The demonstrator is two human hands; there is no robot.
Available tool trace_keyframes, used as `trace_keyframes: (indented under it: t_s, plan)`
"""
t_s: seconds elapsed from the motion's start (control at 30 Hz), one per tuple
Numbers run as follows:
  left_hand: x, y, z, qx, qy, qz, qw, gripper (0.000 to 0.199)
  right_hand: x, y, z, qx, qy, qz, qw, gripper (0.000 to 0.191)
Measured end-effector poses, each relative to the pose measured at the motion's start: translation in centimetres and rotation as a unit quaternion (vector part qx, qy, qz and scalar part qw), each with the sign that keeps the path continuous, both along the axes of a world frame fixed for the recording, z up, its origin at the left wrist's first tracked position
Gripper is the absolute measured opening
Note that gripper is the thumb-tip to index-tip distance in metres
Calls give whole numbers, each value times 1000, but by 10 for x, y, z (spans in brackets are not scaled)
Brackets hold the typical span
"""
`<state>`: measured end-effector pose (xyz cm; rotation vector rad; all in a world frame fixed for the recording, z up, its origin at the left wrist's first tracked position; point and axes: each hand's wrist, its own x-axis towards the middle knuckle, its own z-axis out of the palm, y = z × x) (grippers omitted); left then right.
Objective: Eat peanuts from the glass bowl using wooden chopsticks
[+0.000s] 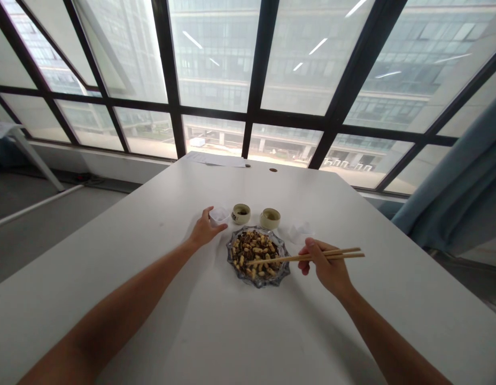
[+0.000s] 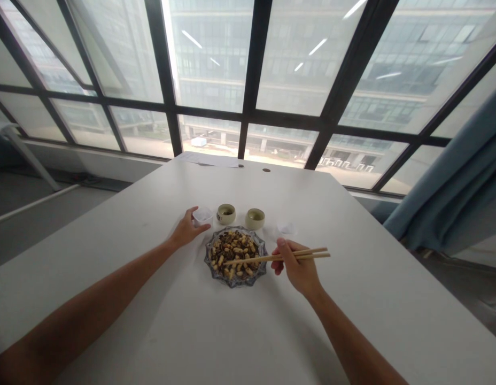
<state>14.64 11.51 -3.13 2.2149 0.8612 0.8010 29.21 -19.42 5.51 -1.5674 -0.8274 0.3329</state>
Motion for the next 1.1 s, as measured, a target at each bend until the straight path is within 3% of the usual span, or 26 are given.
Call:
trace_keyframes:
  t_s: [0.13, 0.33, 0.6, 1.1]
  plan:
    - [-1, -2, 4, -6, 6, -4, 1000, 80, -10, 3, -7, -52, 1, 73, 996, 55]
    - [-3, -3, 7, -6, 23, -9, 1000, 71, 5, -1, -16, -52, -77, 22, 995, 48]
    - [-3, -4, 7, 1, 26, -15, 1000, 72, 1, 1, -7, 35, -40, -69, 996, 52]
    - [-3, -8, 12, 12, 39, -12, 999, 69, -10, 12, -37, 25, -6, -29, 999, 43]
